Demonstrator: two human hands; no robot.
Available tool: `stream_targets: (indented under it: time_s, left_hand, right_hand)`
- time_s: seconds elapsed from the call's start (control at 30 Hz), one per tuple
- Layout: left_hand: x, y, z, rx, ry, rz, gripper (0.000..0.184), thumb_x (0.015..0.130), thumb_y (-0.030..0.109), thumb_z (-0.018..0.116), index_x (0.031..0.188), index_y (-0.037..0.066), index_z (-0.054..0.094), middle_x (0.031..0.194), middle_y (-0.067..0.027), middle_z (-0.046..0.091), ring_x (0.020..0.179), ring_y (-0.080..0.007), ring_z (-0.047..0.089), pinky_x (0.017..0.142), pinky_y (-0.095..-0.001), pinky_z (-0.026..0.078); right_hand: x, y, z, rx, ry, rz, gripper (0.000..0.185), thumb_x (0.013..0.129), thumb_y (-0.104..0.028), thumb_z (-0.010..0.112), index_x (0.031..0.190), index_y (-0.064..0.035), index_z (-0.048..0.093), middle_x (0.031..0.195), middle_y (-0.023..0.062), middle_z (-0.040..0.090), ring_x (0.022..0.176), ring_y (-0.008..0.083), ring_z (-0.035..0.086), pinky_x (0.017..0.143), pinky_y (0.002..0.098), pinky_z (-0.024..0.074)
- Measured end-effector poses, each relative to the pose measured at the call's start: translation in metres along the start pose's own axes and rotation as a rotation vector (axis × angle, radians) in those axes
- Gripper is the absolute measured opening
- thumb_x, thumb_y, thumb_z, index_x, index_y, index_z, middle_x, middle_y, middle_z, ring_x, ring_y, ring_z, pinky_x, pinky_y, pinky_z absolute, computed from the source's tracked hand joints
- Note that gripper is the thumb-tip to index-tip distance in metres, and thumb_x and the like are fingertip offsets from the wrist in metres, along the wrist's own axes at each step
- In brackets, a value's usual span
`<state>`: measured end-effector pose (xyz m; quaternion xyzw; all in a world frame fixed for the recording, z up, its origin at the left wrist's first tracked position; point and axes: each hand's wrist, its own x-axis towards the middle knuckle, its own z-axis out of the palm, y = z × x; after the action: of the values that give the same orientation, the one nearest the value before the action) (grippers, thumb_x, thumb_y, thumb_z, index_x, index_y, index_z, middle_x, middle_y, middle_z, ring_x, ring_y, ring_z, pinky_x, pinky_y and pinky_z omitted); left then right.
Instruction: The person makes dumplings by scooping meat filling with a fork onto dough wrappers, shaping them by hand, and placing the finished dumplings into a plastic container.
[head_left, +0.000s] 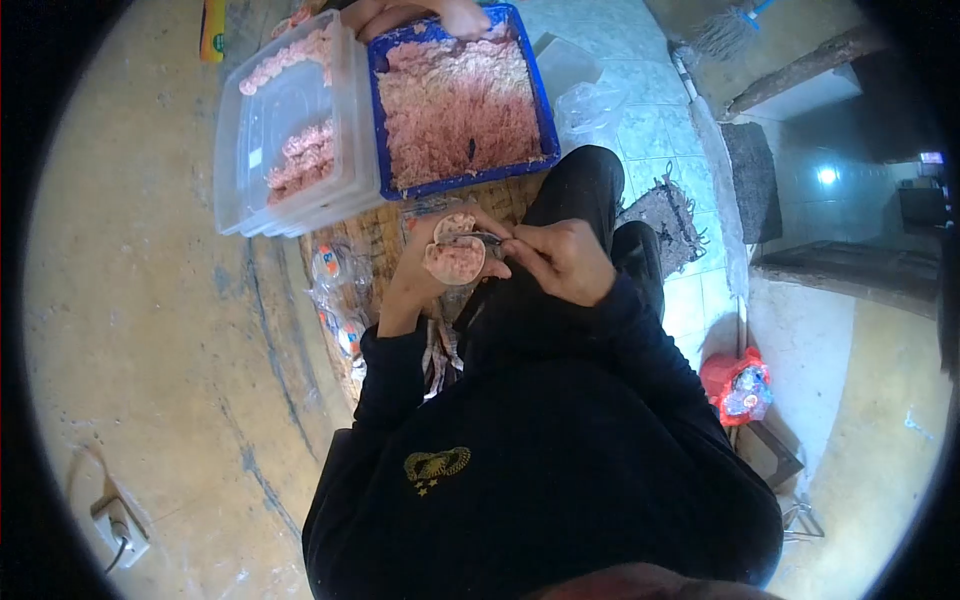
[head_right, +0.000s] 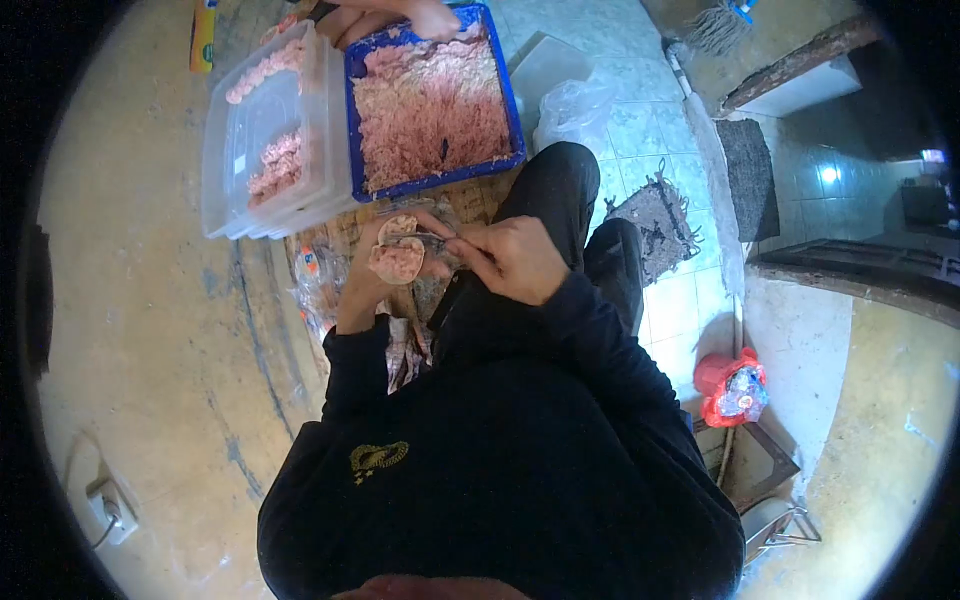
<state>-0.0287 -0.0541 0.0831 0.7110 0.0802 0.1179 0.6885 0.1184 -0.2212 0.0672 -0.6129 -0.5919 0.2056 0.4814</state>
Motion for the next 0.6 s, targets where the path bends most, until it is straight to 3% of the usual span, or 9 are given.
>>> stream_targets:
  time_s: [0.03,0.17,0.23,0.27,0.33,0.37,0.47,0.57,0.6]
  left_hand:
    - [-0.006,-0.009,-0.004,0.080,0.061,0.010,0.038,0.068,0.013,0.095,0.092,0.001,0.068,0.087,-0.0027,0.067,0.083,-0.0103,0.063,0.069,-0.0282,0.051]
    - [-0.019,-0.016,-0.014,-0.033,0.285,-0.113,0.045,0.063,0.010,0.096,0.092,0.002,0.062,0.087,-0.0064,0.066,0.083,-0.0150,0.065,0.071,-0.0270,0.053]
    - [-0.011,-0.014,-0.011,0.201,0.192,0.212,0.046,0.064,0.007,0.095,0.091,0.003,0.058,0.084,-0.0052,0.063,0.081,-0.0133,0.065,0.067,-0.0272,0.053]
    - [-0.008,-0.015,0.000,0.194,0.195,0.213,0.046,0.064,0.007,0.095,0.091,0.003,0.058,0.084,-0.0052,0.063,0.081,-0.0133,0.065,0.067,-0.0272,0.053]
    - [-0.006,-0.013,0.023,-0.356,0.337,0.119,0.044,0.068,0.004,0.094,0.094,0.004,0.059,0.087,-0.0049,0.065,0.076,-0.0148,0.065,0.066,-0.0294,0.052]
    - [-0.006,-0.007,0.020,-0.354,0.342,0.118,0.044,0.068,0.004,0.094,0.094,0.004,0.059,0.087,-0.0049,0.065,0.076,-0.0148,0.065,0.066,-0.0294,0.052]
    - [-0.006,0.029,0.002,-0.146,0.246,0.118,0.056,0.068,-0.002,0.092,0.115,0.000,0.062,0.100,-0.0121,0.071,0.082,-0.0180,0.070,0.071,-0.0310,0.058]
    - [-0.016,0.039,-0.027,-0.631,-0.090,-0.238,0.091,0.070,-0.006,0.088,0.151,-0.001,0.046,0.121,-0.0215,0.070,0.089,-0.0184,0.072,0.077,-0.0298,0.061]
    - [-0.014,0.029,-0.033,-0.632,-0.089,-0.239,0.091,0.070,-0.006,0.088,0.151,-0.001,0.046,0.121,-0.0215,0.070,0.089,-0.0184,0.072,0.077,-0.0298,0.061]
  right_hand:
    - [0.001,-0.008,-0.009,-0.072,-0.007,0.055,0.016,0.098,-0.013,0.066,0.089,0.0007,0.068,0.069,0.0210,0.060,0.062,0.0400,0.061,0.056,0.0438,0.0454]
    - [-0.005,-0.020,-0.009,0.011,0.054,0.148,0.020,0.098,-0.015,0.065,0.084,-0.0007,0.063,0.068,0.0200,0.058,0.063,0.0404,0.061,0.056,0.0451,0.0457]
    - [-0.006,-0.014,0.003,-0.004,0.026,0.091,0.020,0.098,-0.015,0.065,0.084,-0.0009,0.062,0.068,0.0191,0.058,0.062,0.0398,0.061,0.056,0.0449,0.0456]
    - [-0.004,-0.012,0.008,-0.008,0.020,0.093,0.020,0.098,-0.015,0.065,0.084,-0.0009,0.062,0.068,0.0191,0.058,0.062,0.0398,0.061,0.056,0.0449,0.0456]
    - [0.000,-0.011,0.017,-0.010,0.078,0.050,0.019,0.097,-0.016,0.066,0.085,-0.0014,0.064,0.067,0.0178,0.059,0.061,0.0386,0.061,0.056,0.0446,0.0465]
    - [0.003,-0.014,0.014,-0.108,0.093,0.055,0.018,0.096,-0.017,0.067,0.086,-0.0019,0.065,0.068,0.0169,0.061,0.062,0.0370,0.063,0.056,0.0440,0.0476]
    - [0.006,-0.024,0.001,-0.205,0.103,0.045,0.017,0.095,-0.017,0.068,0.088,-0.0023,0.067,0.067,0.0157,0.061,0.061,0.0358,0.064,0.055,0.0437,0.0483]
    - [0.004,-0.029,0.003,-0.194,0.039,0.033,0.016,0.095,-0.018,0.069,0.090,-0.0028,0.068,0.065,0.0152,0.061,0.059,0.0358,0.063,0.055,0.0440,0.0481]
    - [0.004,-0.026,0.007,-0.193,0.037,0.034,0.016,0.095,-0.018,0.069,0.090,-0.0028,0.068,0.065,0.0152,0.061,0.059,0.0358,0.063,0.055,0.0440,0.0481]
